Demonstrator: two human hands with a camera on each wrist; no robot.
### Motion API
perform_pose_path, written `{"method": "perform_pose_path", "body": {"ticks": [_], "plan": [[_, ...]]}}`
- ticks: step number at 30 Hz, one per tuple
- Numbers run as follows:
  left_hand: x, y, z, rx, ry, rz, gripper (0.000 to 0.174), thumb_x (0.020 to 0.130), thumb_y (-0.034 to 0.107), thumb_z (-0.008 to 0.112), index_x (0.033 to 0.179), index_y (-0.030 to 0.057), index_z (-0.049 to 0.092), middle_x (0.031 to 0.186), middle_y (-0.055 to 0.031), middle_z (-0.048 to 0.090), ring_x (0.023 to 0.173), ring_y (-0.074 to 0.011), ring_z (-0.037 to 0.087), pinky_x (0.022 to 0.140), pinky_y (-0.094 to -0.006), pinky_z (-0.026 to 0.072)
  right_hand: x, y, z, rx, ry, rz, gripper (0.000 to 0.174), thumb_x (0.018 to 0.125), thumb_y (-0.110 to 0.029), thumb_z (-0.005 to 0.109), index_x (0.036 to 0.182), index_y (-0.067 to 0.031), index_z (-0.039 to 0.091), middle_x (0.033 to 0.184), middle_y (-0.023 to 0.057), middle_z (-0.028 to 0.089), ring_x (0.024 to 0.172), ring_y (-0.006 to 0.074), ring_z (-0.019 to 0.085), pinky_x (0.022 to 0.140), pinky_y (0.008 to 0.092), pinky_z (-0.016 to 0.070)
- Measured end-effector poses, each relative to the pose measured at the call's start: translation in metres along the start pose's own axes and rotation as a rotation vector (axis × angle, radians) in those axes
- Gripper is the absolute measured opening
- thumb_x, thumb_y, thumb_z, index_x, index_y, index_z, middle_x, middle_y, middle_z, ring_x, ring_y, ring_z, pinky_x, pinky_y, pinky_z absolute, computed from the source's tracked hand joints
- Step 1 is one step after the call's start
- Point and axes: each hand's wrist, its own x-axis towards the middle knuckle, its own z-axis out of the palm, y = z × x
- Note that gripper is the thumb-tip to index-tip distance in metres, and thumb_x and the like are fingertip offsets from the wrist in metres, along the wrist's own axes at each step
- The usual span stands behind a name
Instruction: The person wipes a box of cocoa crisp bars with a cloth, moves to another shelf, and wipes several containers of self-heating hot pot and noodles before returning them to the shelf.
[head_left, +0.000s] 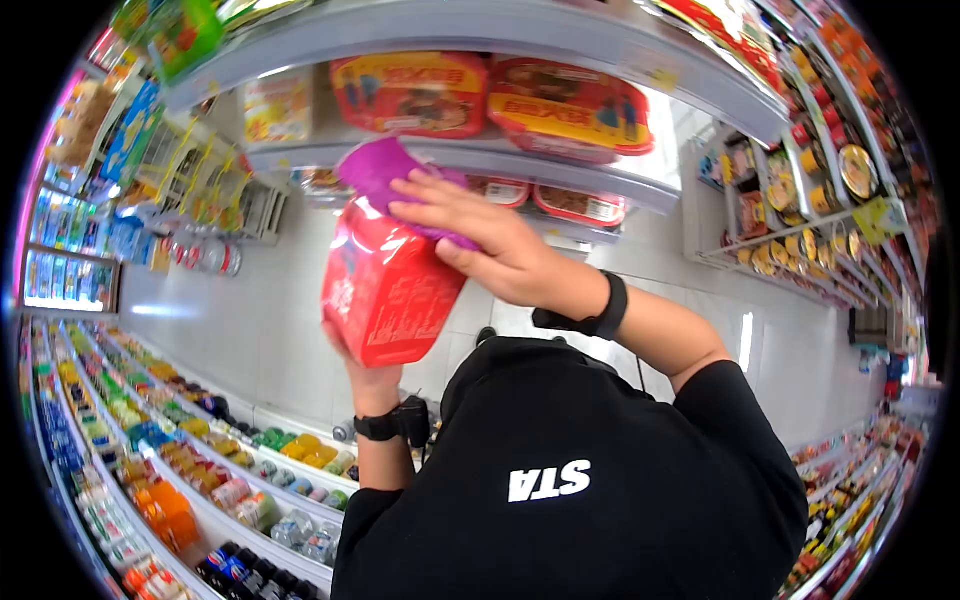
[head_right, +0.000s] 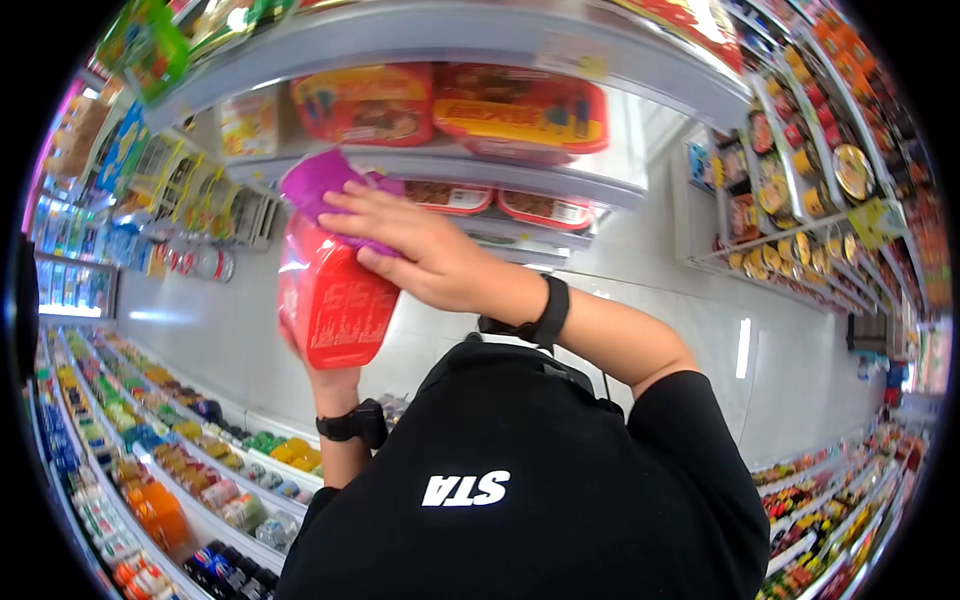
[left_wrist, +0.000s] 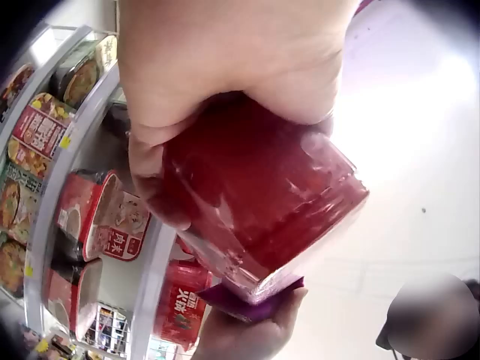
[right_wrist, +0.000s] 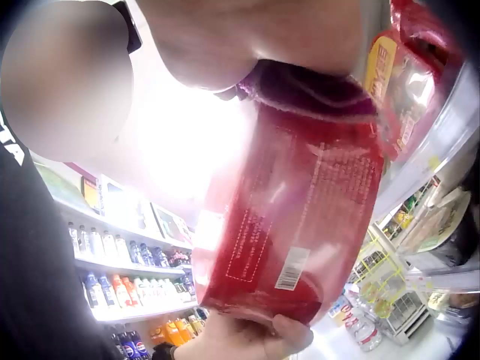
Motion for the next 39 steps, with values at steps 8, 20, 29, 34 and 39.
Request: {"method": "perform_pose_path", "body": {"ticks": [8, 20, 29, 34, 39], "plan": [[0.008, 0.012, -0.007, 0.220, 0.110, 0.309, 0.090, 0.082, 0.076, 0.048, 0.142, 0.0094, 0.038, 0.139, -0.0125, 0.047, 0.125, -0.0258, 0.051, 0.098, -0.0430, 0.0492, -0.057, 0.012, -0.008, 0.254, 0.020, 0.472, 0.038, 0.101, -0.020, 0.048, 0.135, -0.0036, 0.051, 0.127, 0.0139, 0.059, 0.115, 0.0269, 0.057, 0.098, 0.0371, 0.0452], [0.054, 0.040, 0.031, 1.033, -0.681, 0.684, 0.089, 0.064, 0.063, 0.077, 0.125, 0.0006, 0.059, 0.131, -0.0223, 0.055, 0.122, -0.0359, 0.054, 0.101, -0.0472, 0.0437, -0.073, 0.016, -0.016, 1.126, 0.570, 0.859, 0.042, 0.102, -0.033, 0.044, 0.137, -0.0096, 0.043, 0.129, 0.0069, 0.055, 0.122, 0.0180, 0.053, 0.101, 0.0332, 0.0442], [0.038, -0.006, 0.049, 0.387, -0.481, 0.198, 0.154, 0.040, 0.044, 0.094, 0.153, 0.0145, -0.006, 0.145, -0.0147, 0.038, 0.129, -0.0311, 0.047, 0.104, -0.0482, 0.0462, -0.094, 0.016, -0.030, 1.048, 0.584, 0.654, 0.051, 0.103, -0.043, 0.037, 0.138, -0.0069, 0.038, 0.139, 0.0117, 0.048, 0.125, 0.0211, 0.053, 0.103, 0.0362, 0.0458], [0.044, -0.003, 0.065, 0.561, -0.513, 0.036, 0.151, 0.035, 0.050, 0.093, 0.153, 0.0073, 0.010, 0.141, -0.0126, 0.045, 0.127, -0.0264, 0.050, 0.106, -0.0435, 0.0436, -0.120, -0.017, -0.046, 0.985, 0.483, 0.862, 0.064, 0.096, -0.042, 0.056, 0.145, -0.0096, 0.031, 0.136, 0.0101, 0.049, 0.123, 0.0193, 0.053, 0.098, 0.0346, 0.0486], [0.081, -0.021, 0.093, 0.604, -0.878, -0.058, 0.153, 0.035, 0.053, 0.093, 0.154, 0.0063, 0.010, 0.145, -0.0136, 0.041, 0.135, -0.0253, 0.041, 0.109, -0.0398, 0.0364, -0.159, -0.028, -0.048, 1.055, 0.764, 0.924, 0.055, 0.095, -0.029, 0.059, 0.140, -0.0053, 0.036, 0.120, 0.0123, 0.062, 0.099, 0.0180, 0.068, 0.083, 0.0307, 0.0578]]}}
